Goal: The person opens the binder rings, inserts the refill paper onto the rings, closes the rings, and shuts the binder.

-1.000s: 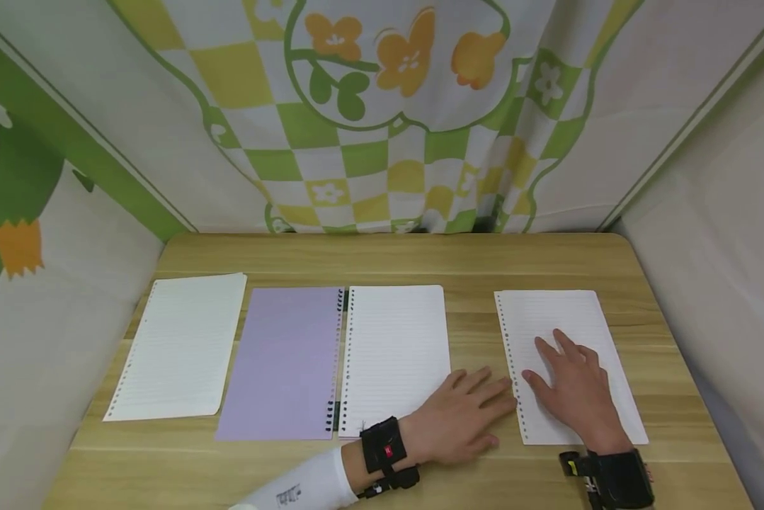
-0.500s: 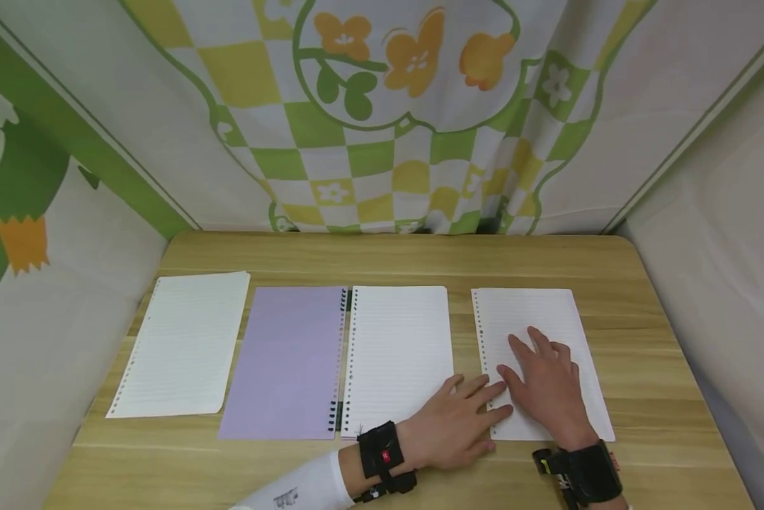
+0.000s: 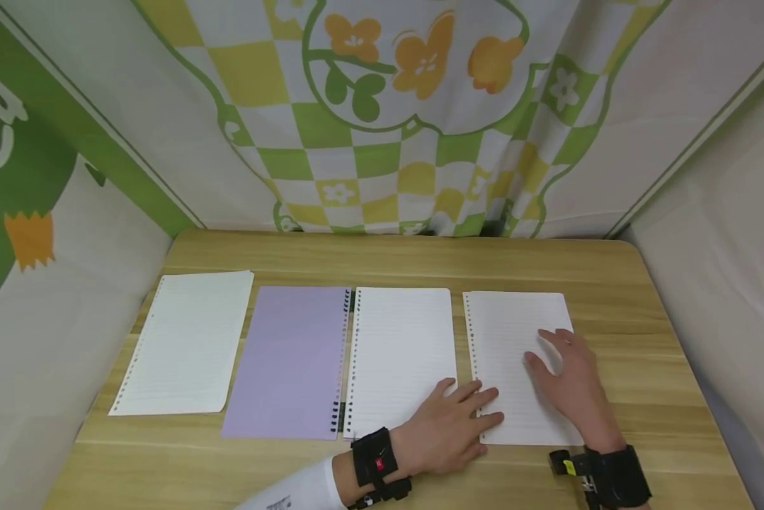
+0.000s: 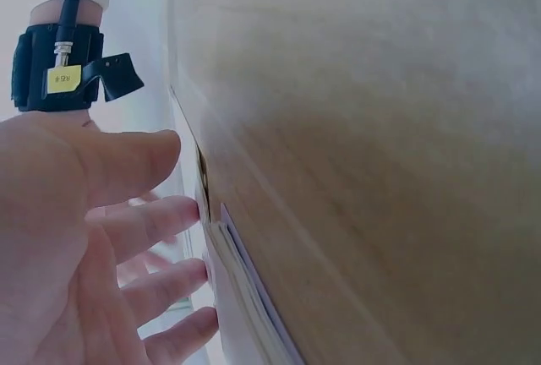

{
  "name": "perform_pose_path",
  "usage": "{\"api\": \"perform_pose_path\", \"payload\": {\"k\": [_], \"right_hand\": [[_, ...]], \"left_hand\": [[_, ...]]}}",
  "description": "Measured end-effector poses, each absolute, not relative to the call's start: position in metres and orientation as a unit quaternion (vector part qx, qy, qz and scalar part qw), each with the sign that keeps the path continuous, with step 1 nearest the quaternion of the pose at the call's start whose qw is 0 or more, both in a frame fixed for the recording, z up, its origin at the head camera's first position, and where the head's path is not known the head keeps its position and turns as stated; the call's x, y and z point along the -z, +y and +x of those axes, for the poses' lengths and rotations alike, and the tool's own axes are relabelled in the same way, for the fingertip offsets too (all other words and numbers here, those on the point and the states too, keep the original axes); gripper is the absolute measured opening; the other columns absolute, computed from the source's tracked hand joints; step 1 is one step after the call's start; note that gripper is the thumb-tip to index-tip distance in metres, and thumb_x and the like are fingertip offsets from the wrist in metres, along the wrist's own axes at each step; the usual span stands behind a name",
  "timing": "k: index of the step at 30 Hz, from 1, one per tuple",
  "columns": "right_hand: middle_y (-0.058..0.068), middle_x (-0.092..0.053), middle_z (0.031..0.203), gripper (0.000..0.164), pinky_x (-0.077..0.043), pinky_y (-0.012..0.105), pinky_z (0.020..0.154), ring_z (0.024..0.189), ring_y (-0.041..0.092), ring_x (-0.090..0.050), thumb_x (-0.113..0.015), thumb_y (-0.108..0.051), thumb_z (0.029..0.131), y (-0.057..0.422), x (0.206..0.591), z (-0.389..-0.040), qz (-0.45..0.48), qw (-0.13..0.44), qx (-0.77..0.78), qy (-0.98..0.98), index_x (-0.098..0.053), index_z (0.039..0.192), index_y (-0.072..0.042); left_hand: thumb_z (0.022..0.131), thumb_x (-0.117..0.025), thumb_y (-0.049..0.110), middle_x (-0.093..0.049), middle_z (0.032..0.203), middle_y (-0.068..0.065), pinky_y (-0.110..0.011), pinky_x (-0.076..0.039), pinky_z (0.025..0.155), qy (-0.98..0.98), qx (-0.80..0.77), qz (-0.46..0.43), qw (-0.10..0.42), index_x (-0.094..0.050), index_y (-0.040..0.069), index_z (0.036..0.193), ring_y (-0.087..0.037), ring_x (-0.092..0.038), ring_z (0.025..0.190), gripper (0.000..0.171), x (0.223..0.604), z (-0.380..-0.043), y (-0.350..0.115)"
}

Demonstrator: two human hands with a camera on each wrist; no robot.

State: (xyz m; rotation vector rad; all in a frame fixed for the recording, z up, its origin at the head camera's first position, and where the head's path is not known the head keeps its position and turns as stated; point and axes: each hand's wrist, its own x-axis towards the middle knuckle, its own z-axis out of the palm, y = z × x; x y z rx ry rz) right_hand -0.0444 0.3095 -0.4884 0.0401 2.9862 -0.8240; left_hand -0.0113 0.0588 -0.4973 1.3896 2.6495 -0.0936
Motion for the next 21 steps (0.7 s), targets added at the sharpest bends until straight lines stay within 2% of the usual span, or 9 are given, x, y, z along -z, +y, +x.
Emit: {"api": "perform_pose_path", "payload": {"k": [5, 7, 9, 12, 14, 16, 18, 21], "right_hand": [[0.043, -0.047, 0.149, 0.058, -0.049, 0.074, 0.095, 0.130, 0.064, -0.050, -0.057, -0.035, 0.111, 0.343, 0.484, -0.041, 0.094, 0.024, 0.322, 0.942, -0.052, 0.149, 0.010], [0.042, -0.048, 0.150, 0.062, -0.059, 0.061, 0.085, 0.129, 0.062, -0.053, -0.055, -0.040, 0.111, 0.351, 0.483, -0.039, 0.119, 0.036, 0.350, 0.929, -0.050, 0.151, 0.008], [0.039, -0.048, 0.152, 0.066, -0.063, 0.044, 0.081, 0.130, 0.058, -0.055, -0.054, -0.044, 0.111, 0.356, 0.481, -0.038, 0.136, 0.052, 0.383, 0.912, -0.048, 0.153, 0.007], [0.033, -0.050, 0.153, 0.070, -0.061, 0.022, 0.074, 0.118, 0.033, -0.067, -0.056, -0.048, 0.109, 0.361, 0.481, -0.039, 0.160, 0.064, 0.428, 0.887, -0.046, 0.155, 0.005], [0.029, -0.052, 0.150, 0.072, -0.060, 0.016, 0.075, 0.104, 0.010, -0.069, -0.058, -0.048, 0.108, 0.365, 0.481, -0.040, 0.174, 0.068, 0.454, 0.871, -0.045, 0.155, 0.005], [0.026, -0.053, 0.148, 0.074, -0.060, 0.016, 0.075, 0.093, -0.007, -0.063, -0.060, -0.049, 0.107, 0.369, 0.484, -0.043, 0.187, 0.075, 0.459, 0.865, -0.045, 0.155, 0.005], [0.028, -0.055, 0.147, 0.076, -0.060, 0.017, 0.075, 0.091, -0.009, -0.062, -0.061, -0.051, 0.107, 0.375, 0.486, -0.046, 0.190, 0.088, 0.451, 0.868, -0.045, 0.155, 0.005], [0.033, -0.057, 0.147, 0.078, -0.057, 0.019, 0.074, 0.101, 0.008, -0.066, -0.060, -0.055, 0.106, 0.385, 0.488, -0.050, 0.182, 0.114, 0.416, 0.883, -0.047, 0.154, 0.005]], "left_hand": [[0.108, -0.048, 0.059, -0.033, 0.174, 0.012, -0.043, -0.036, 0.125, 0.883, 0.015, 0.457, 0.106, -0.046, 0.045, 0.159, -0.014, -0.032, 0.159, 0.053, 0.494, -0.014, 0.056], [0.109, -0.048, 0.059, -0.033, 0.174, 0.011, -0.044, -0.035, 0.125, 0.883, 0.012, 0.456, 0.109, -0.046, 0.045, 0.160, -0.015, -0.032, 0.160, 0.053, 0.493, -0.014, 0.055], [0.109, -0.048, 0.058, -0.033, 0.174, 0.011, -0.044, -0.036, 0.125, 0.883, 0.012, 0.458, 0.104, -0.046, 0.044, 0.160, -0.015, -0.032, 0.159, 0.053, 0.493, -0.014, 0.055], [0.109, -0.048, 0.058, -0.033, 0.174, 0.010, -0.044, -0.036, 0.124, 0.882, 0.011, 0.459, 0.102, -0.046, 0.044, 0.160, -0.016, -0.033, 0.159, 0.053, 0.492, -0.014, 0.054], [0.109, -0.048, 0.058, -0.034, 0.174, 0.010, -0.044, -0.036, 0.124, 0.882, 0.009, 0.460, 0.100, -0.047, 0.043, 0.159, -0.016, -0.033, 0.159, 0.052, 0.492, -0.014, 0.055], [0.109, -0.048, 0.058, -0.034, 0.173, 0.010, -0.044, -0.036, 0.124, 0.881, 0.008, 0.462, 0.100, -0.048, 0.043, 0.159, -0.016, -0.033, 0.159, 0.052, 0.492, -0.014, 0.055], [0.109, -0.048, 0.057, -0.036, 0.173, 0.010, -0.044, -0.037, 0.124, 0.880, 0.007, 0.465, 0.097, -0.049, 0.043, 0.158, -0.016, -0.034, 0.159, 0.051, 0.492, -0.014, 0.055], [0.109, -0.048, 0.057, -0.036, 0.172, 0.010, -0.043, -0.037, 0.123, 0.878, 0.010, 0.468, 0.096, -0.049, 0.043, 0.158, -0.016, -0.034, 0.159, 0.051, 0.492, -0.013, 0.056]]}}
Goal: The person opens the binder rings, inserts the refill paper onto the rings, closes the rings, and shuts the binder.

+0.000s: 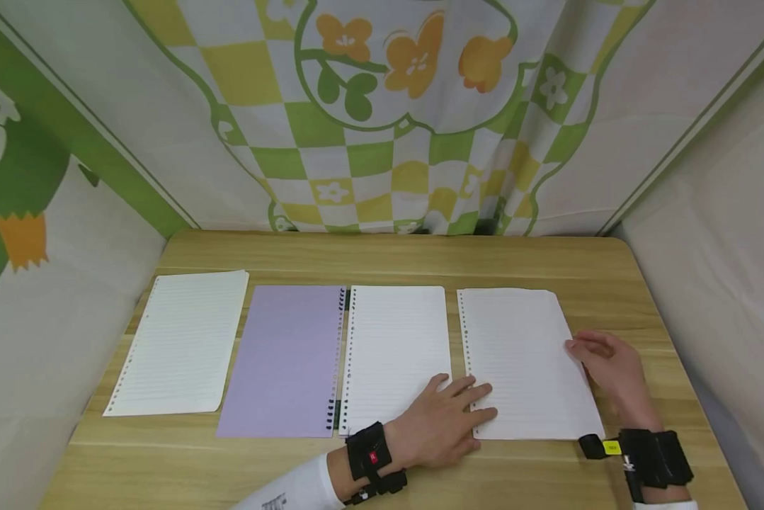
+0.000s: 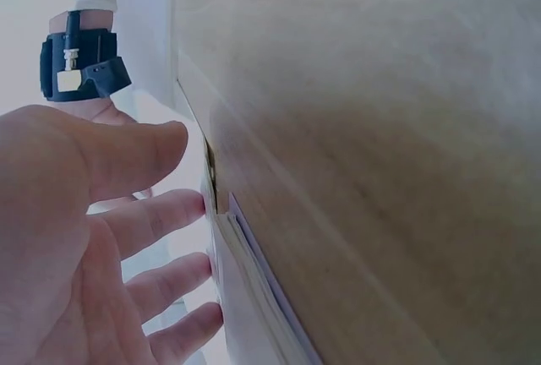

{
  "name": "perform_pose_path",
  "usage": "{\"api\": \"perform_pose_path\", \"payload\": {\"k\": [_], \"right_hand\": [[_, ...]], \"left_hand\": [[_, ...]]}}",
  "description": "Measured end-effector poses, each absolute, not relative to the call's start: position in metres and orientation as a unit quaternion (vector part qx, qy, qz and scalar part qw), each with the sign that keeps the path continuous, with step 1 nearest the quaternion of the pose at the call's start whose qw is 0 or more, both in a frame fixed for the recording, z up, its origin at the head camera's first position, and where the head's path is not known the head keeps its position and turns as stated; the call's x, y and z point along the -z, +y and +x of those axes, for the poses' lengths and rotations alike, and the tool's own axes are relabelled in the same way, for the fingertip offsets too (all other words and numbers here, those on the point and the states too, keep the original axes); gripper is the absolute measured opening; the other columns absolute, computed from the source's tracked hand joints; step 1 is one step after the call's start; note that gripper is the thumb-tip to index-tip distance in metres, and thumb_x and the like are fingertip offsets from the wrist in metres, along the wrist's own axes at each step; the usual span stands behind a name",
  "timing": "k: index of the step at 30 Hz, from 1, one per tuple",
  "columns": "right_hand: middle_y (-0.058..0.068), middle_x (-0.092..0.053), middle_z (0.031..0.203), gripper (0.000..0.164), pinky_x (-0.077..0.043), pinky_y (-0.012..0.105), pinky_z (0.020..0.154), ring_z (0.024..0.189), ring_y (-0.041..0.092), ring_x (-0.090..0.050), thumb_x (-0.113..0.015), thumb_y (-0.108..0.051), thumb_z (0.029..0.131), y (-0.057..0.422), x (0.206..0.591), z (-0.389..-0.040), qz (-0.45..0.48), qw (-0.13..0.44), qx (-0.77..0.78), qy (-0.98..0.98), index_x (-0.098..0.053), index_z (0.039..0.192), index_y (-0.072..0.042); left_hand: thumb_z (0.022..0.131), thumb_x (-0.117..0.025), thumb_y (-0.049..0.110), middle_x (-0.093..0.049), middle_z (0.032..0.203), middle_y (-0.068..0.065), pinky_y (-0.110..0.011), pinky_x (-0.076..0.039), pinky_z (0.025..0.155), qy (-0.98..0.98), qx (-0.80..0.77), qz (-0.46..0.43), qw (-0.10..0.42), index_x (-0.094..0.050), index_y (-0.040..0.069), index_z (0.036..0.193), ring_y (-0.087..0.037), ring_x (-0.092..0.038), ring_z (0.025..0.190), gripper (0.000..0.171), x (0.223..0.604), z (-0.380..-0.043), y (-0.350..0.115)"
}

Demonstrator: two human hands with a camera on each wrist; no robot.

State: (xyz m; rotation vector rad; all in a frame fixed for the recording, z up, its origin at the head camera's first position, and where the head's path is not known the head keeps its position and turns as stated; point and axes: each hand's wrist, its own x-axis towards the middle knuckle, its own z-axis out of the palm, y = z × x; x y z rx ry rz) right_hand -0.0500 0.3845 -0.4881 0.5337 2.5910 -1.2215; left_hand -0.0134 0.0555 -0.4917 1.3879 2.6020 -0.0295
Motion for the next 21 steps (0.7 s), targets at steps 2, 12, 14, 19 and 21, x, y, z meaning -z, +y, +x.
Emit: {"api": "perform_pose_path", "payload": {"k": [2, 12, 14, 19, 21], "right_hand": [[0.034, -0.060, 0.144, 0.079, -0.055, 0.023, 0.074, 0.107, 0.023, -0.067, -0.060, -0.057, 0.105, 0.390, 0.488, -0.054, 0.170, 0.136, 0.390, 0.895, -0.049, 0.153, 0.005], [0.013, -0.073, 0.113, 0.066, -0.054, 0.028, 0.074, 0.095, 0.016, -0.062, -0.065, -0.050, 0.105, 0.404, 0.488, -0.056, 0.125, 0.226, 0.372, 0.891, -0.063, 0.134, 0.009], [0.015, -0.072, 0.116, 0.068, -0.052, 0.028, 0.074, 0.095, 0.017, -0.061, -0.063, -0.050, 0.106, 0.404, 0.487, -0.055, 0.127, 0.222, 0.374, 0.892, -0.060, 0.137, 0.011], [0.010, -0.072, 0.116, 0.069, -0.060, 0.032, 0.077, 0.095, 0.017, -0.067, -0.061, -0.046, 0.108, 0.399, 0.488, -0.046, 0.145, 0.238, 0.457, 0.845, -0.053, 0.144, 0.013], [0.004, -0.072, 0.114, 0.064, -0.062, 0.035, 0.079, 0.096, 0.015, -0.068, -0.062, -0.043, 0.109, 0.393, 0.489, -0.040, 0.153, 0.245, 0.498, 0.817, -0.054, 0.144, 0.010]], "left_hand": [[0.109, -0.048, 0.057, -0.036, 0.172, 0.010, -0.043, -0.037, 0.123, 0.878, 0.010, 0.468, 0.098, -0.049, 0.043, 0.158, -0.016, -0.033, 0.159, 0.050, 0.492, -0.014, 0.056], [0.110, -0.047, 0.056, -0.037, 0.172, 0.009, -0.041, -0.038, 0.122, 0.878, -0.018, 0.466, 0.103, -0.049, 0.040, 0.159, -0.017, -0.035, 0.158, 0.052, 0.493, -0.017, 0.054], [0.110, -0.049, 0.054, -0.039, 0.170, 0.008, -0.039, -0.041, 0.120, 0.880, -0.057, 0.460, 0.107, -0.050, 0.036, 0.159, -0.018, -0.038, 0.155, 0.052, 0.494, -0.020, 0.052], [0.110, -0.054, 0.045, -0.055, 0.155, 0.002, -0.030, -0.048, 0.106, 0.880, -0.214, 0.410, 0.110, -0.056, 0.022, 0.153, -0.016, -0.054, 0.133, 0.049, 0.494, -0.032, 0.041], [0.110, -0.054, 0.042, -0.060, 0.148, 0.000, -0.027, -0.049, 0.104, 0.876, -0.274, 0.379, 0.117, -0.057, 0.016, 0.150, -0.016, -0.058, 0.127, 0.047, 0.493, -0.038, 0.033]]}}
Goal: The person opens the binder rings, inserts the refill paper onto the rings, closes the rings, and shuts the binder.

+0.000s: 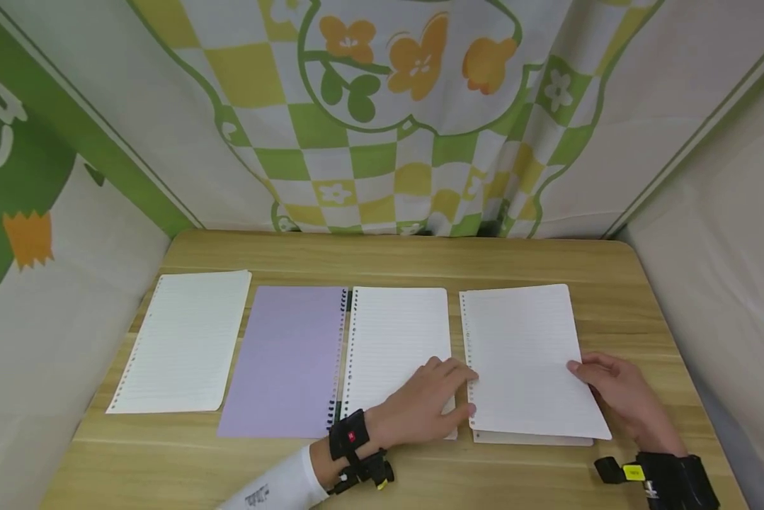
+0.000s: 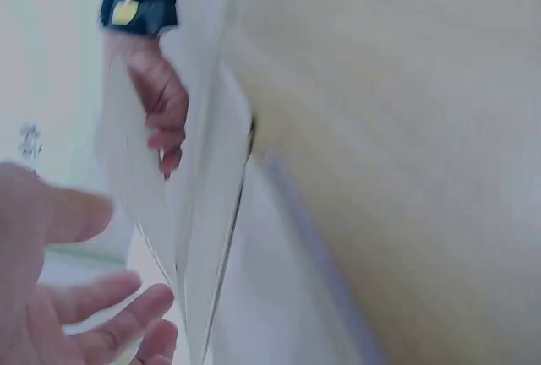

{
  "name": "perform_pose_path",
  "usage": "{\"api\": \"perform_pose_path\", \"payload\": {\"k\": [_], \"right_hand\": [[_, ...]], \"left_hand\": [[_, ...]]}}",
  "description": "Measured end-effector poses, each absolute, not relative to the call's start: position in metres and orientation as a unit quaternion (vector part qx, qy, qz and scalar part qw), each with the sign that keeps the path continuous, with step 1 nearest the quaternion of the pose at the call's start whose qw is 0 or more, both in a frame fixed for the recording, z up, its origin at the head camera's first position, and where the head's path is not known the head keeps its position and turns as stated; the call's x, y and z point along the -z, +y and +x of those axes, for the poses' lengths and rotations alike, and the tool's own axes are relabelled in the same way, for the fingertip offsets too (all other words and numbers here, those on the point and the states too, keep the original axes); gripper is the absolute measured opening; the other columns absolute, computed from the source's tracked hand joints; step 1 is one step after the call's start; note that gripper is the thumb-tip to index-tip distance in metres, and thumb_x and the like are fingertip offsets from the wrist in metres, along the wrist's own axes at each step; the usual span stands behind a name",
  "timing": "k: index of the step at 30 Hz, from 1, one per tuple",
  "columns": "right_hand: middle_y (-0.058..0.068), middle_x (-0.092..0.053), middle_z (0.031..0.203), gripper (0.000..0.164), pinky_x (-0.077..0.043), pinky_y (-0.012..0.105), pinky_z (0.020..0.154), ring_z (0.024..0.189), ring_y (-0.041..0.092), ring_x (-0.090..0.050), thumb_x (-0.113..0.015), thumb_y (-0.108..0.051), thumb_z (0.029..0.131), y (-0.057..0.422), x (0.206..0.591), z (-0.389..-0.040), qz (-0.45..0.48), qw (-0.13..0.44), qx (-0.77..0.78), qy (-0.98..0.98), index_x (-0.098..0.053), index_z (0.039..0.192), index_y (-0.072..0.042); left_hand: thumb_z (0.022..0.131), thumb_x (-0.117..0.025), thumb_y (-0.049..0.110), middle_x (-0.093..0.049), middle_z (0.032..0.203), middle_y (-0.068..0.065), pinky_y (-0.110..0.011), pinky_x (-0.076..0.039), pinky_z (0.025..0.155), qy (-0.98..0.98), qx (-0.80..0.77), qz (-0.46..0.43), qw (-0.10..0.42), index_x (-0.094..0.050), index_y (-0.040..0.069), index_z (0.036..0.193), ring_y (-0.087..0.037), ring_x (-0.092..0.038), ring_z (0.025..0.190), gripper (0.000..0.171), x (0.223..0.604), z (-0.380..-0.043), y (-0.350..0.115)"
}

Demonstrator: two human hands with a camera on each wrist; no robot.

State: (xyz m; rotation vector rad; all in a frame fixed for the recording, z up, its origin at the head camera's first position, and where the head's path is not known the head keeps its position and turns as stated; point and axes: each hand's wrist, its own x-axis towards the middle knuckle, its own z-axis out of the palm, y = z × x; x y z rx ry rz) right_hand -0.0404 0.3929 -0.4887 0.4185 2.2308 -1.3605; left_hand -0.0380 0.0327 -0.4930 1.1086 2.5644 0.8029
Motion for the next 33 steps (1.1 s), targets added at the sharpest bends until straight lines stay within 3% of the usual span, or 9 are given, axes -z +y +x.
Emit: {"api": "perform_pose_path", "payload": {"k": [3, 8, 10, 15, 20, 26, 33], "right_hand": [[-0.001, -0.069, 0.115, 0.061, -0.063, 0.036, 0.083, 0.099, 0.014, -0.068, -0.062, -0.040, 0.109, 0.377, 0.489, -0.035, 0.159, 0.250, 0.541, 0.787, -0.053, 0.145, 0.008], [-0.002, -0.066, 0.119, 0.063, -0.062, 0.033, 0.085, 0.101, 0.011, -0.067, -0.063, -0.038, 0.109, 0.342, 0.493, -0.032, 0.162, 0.247, 0.566, 0.770, -0.047, 0.148, 0.009], [-0.002, -0.067, 0.119, 0.060, -0.062, 0.031, 0.085, 0.101, 0.010, -0.067, -0.064, -0.036, 0.109, 0.328, 0.495, -0.032, 0.160, 0.247, 0.570, 0.767, -0.049, 0.146, 0.009], [0.000, -0.069, 0.113, 0.047, -0.059, 0.028, 0.082, 0.098, 0.013, -0.065, -0.068, -0.034, 0.107, 0.294, 0.499, -0.033, 0.152, 0.244, 0.569, 0.770, -0.062, 0.132, 0.005], [0.001, -0.065, 0.098, 0.042, -0.053, 0.028, 0.072, 0.088, 0.015, -0.059, -0.067, -0.035, 0.107, 0.267, 0.500, -0.036, 0.134, 0.227, 0.541, 0.799, -0.071, 0.122, 0.004], [0.003, -0.060, 0.088, 0.038, -0.052, 0.027, 0.069, 0.081, 0.016, -0.056, -0.068, -0.031, 0.106, 0.236, 0.495, -0.042, 0.111, 0.200, 0.521, 0.822, -0.075, 0.118, 0.004], [0.003, -0.063, 0.085, 0.038, -0.047, 0.025, 0.066, 0.078, 0.016, -0.056, -0.067, -0.031, 0.107, 0.211, 0.496, -0.049, 0.103, 0.193, 0.525, 0.822, -0.076, 0.118, 0.004]], "left_hand": [[0.111, -0.054, 0.040, -0.062, 0.140, -0.002, -0.024, -0.051, 0.103, 0.870, -0.352, 0.317, 0.138, -0.053, 0.012, 0.150, -0.013, -0.060, 0.122, 0.048, 0.491, -0.047, 0.017], [0.110, -0.055, 0.043, -0.063, 0.133, -0.005, -0.023, -0.053, 0.079, 0.841, -0.469, 0.193, 0.190, -0.048, 0.006, 0.150, -0.008, -0.060, 0.095, 0.055, 0.490, -0.063, -0.006], [0.110, -0.054, 0.045, -0.067, 0.130, -0.008, -0.024, -0.054, 0.075, 0.830, -0.496, 0.155, 0.206, -0.051, 0.004, 0.148, -0.008, -0.063, 0.092, 0.056, 0.491, -0.069, -0.014], [0.110, -0.056, 0.039, -0.076, 0.115, -0.011, -0.031, -0.060, 0.079, 0.828, -0.520, 0.088, 0.190, -0.069, 0.003, 0.129, -0.016, -0.072, 0.100, 0.043, 0.497, -0.078, -0.034], [0.109, -0.060, 0.031, -0.077, 0.102, -0.007, -0.034, -0.061, 0.074, 0.829, -0.534, 0.033, 0.163, -0.074, 0.003, 0.120, -0.017, -0.072, 0.092, 0.034, 0.500, -0.081, -0.053], [0.109, -0.061, 0.031, -0.076, 0.099, -0.005, -0.034, -0.060, 0.077, 0.843, -0.517, 0.003, 0.145, -0.074, 0.003, 0.121, -0.015, -0.071, 0.087, 0.033, 0.497, -0.084, -0.080], [0.107, -0.063, 0.034, -0.078, 0.111, -0.012, -0.038, -0.062, 0.081, 0.857, -0.499, -0.020, 0.127, -0.075, 0.006, 0.120, -0.023, -0.074, 0.099, 0.033, 0.495, -0.085, -0.103]]}}
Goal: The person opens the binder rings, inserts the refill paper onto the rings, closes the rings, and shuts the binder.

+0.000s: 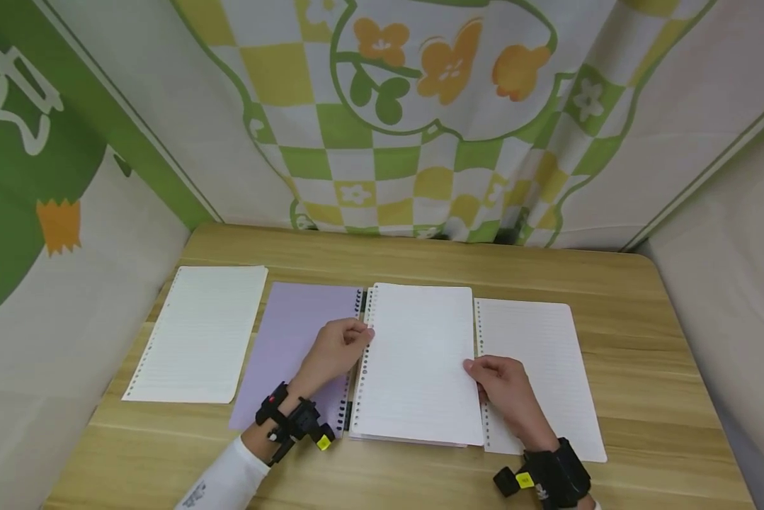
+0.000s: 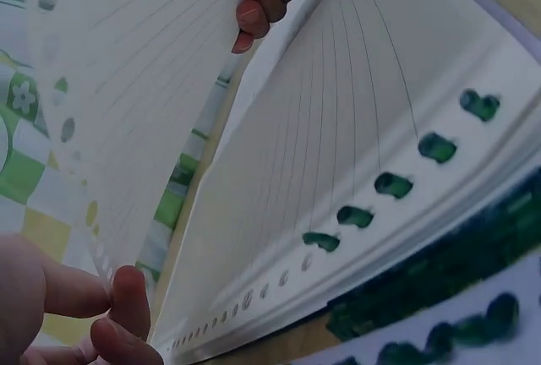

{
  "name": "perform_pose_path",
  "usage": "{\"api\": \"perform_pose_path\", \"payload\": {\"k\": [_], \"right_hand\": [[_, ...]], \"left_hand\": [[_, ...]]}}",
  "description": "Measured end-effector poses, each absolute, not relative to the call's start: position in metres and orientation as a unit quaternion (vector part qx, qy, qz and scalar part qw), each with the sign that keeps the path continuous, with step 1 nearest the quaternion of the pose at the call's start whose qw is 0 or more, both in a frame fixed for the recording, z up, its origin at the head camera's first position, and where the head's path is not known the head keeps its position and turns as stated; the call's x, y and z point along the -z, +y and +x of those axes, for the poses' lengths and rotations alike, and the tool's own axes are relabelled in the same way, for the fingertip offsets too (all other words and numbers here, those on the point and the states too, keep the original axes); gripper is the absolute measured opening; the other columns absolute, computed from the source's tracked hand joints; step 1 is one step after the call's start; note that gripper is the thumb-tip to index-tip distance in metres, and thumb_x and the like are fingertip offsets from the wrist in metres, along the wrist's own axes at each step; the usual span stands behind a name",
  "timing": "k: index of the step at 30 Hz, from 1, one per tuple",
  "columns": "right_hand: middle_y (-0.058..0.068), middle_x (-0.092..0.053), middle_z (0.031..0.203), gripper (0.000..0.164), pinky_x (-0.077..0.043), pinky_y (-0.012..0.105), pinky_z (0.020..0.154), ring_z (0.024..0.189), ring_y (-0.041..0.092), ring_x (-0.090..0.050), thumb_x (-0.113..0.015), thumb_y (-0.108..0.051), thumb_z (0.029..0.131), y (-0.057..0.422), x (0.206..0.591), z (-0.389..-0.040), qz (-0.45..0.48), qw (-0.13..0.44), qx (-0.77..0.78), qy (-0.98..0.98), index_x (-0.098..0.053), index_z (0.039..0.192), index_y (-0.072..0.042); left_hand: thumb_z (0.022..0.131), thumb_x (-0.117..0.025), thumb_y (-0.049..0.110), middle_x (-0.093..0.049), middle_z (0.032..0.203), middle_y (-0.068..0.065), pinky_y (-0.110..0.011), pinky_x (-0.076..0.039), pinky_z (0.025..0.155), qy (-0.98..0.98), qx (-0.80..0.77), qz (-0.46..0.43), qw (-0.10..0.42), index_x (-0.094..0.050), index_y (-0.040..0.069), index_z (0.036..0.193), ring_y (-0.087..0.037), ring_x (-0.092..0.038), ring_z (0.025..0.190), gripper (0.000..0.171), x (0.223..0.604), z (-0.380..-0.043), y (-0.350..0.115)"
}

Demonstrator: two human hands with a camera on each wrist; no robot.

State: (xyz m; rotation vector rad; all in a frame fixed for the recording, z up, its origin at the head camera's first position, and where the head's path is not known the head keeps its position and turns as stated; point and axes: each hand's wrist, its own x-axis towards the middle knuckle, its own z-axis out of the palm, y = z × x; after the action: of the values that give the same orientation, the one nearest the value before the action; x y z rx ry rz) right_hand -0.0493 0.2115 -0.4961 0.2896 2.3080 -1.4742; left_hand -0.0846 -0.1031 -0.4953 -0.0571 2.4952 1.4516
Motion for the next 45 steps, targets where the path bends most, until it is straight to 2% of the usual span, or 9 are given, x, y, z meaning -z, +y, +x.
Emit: {"api": "perform_pose_path", "payload": {"k": [5, 10, 13, 16, 22, 27, 35, 41, 45], "right_hand": [[0.002, -0.067, 0.082, 0.038, -0.045, 0.024, 0.064, 0.077, 0.016, -0.057, -0.067, -0.032, 0.107, 0.205, 0.502, -0.049, 0.118, 0.197, 0.523, 0.821, -0.076, 0.121, 0.003], [0.004, -0.071, 0.085, 0.037, -0.049, 0.024, 0.065, 0.078, 0.017, -0.061, -0.067, -0.030, 0.107, 0.201, 0.506, -0.050, 0.119, 0.193, 0.525, 0.820, -0.076, 0.121, 0.003], [0.004, -0.072, 0.089, 0.038, -0.050, 0.025, 0.065, 0.080, 0.017, -0.061, -0.067, -0.029, 0.107, 0.200, 0.506, -0.050, 0.115, 0.194, 0.526, 0.820, -0.075, 0.123, 0.004], [0.004, -0.071, 0.090, 0.040, -0.049, 0.025, 0.064, 0.081, 0.018, -0.061, -0.067, -0.030, 0.107, 0.199, 0.507, -0.050, 0.116, 0.198, 0.526, 0.819, -0.074, 0.125, 0.005], [0.004, -0.070, 0.092, 0.044, -0.050, 0.025, 0.068, 0.086, 0.018, -0.060, -0.066, -0.033, 0.107, 0.200, 0.509, -0.048, 0.126, 0.207, 0.521, 0.819, -0.072, 0.129, 0.005], [0.003, -0.064, 0.085, 0.040, -0.047, 0.025, 0.068, 0.083, 0.018, -0.057, -0.066, -0.033, 0.107, 0.201, 0.510, -0.047, 0.127, 0.206, 0.521, 0.819, -0.075, 0.124, 0.002], [0.002, -0.065, 0.081, 0.039, -0.049, 0.024, 0.064, 0.076, 0.016, -0.059, -0.066, -0.031, 0.107, 0.198, 0.507, -0.047, 0.129, 0.211, 0.529, 0.812, -0.074, 0.124, 0.004], [0.006, -0.072, 0.086, 0.038, -0.059, 0.027, 0.067, 0.076, 0.017, -0.068, -0.070, -0.027, 0.104, 0.200, 0.502, -0.038, 0.126, 0.271, 0.567, 0.767, -0.071, 0.120, 0.008], [0.006, -0.073, 0.089, 0.038, -0.060, 0.025, 0.068, 0.075, 0.014, -0.067, -0.071, -0.025, 0.104, 0.208, 0.503, -0.029, 0.113, 0.316, 0.586, 0.737, -0.070, 0.120, 0.010]], "left_hand": [[0.107, -0.063, 0.034, -0.078, 0.114, -0.013, -0.034, -0.060, 0.073, 0.864, -0.488, -0.020, 0.120, -0.075, 0.007, 0.122, -0.022, -0.073, 0.095, 0.033, 0.498, -0.081, -0.110], [0.106, -0.066, 0.032, -0.073, 0.111, -0.006, -0.034, -0.054, 0.070, 0.897, -0.437, 0.003, 0.067, -0.067, 0.006, 0.134, -0.019, -0.064, 0.084, 0.039, 0.501, -0.080, -0.116], [0.106, -0.066, 0.036, -0.068, 0.128, -0.010, -0.043, -0.057, 0.090, 0.922, -0.382, 0.045, 0.042, -0.060, 0.005, 0.144, -0.026, -0.065, 0.107, 0.049, 0.500, -0.083, -0.117], [0.107, -0.063, 0.040, -0.056, 0.152, -0.014, -0.054, -0.047, 0.113, 0.940, -0.322, 0.106, 0.043, -0.053, 0.006, 0.153, -0.037, -0.053, 0.137, 0.059, 0.500, -0.087, -0.117], [0.110, -0.051, 0.048, -0.030, 0.176, -0.012, -0.067, -0.032, 0.121, 0.950, -0.239, 0.179, 0.092, -0.039, 0.012, 0.166, -0.046, -0.029, 0.157, 0.068, 0.500, -0.091, -0.114], [0.111, -0.048, 0.048, -0.023, 0.178, -0.012, -0.069, -0.028, 0.123, 0.952, -0.218, 0.181, 0.113, -0.038, 0.012, 0.166, -0.048, -0.022, 0.161, 0.067, 0.500, -0.090, -0.112], [0.110, -0.050, 0.044, -0.026, 0.176, -0.015, -0.070, -0.026, 0.123, 0.956, -0.208, 0.177, 0.104, -0.044, 0.010, 0.163, -0.050, -0.024, 0.159, 0.063, 0.497, -0.090, -0.112], [0.111, -0.049, 0.044, -0.026, 0.176, -0.014, -0.069, -0.027, 0.122, 0.962, -0.183, 0.177, 0.103, -0.045, 0.011, 0.163, -0.049, -0.028, 0.157, 0.061, 0.492, -0.095, -0.111], [0.112, -0.048, 0.045, -0.025, 0.177, -0.012, -0.069, -0.027, 0.123, 0.963, -0.175, 0.173, 0.111, -0.043, 0.013, 0.164, -0.048, -0.027, 0.158, 0.061, 0.492, -0.098, -0.111]]}}
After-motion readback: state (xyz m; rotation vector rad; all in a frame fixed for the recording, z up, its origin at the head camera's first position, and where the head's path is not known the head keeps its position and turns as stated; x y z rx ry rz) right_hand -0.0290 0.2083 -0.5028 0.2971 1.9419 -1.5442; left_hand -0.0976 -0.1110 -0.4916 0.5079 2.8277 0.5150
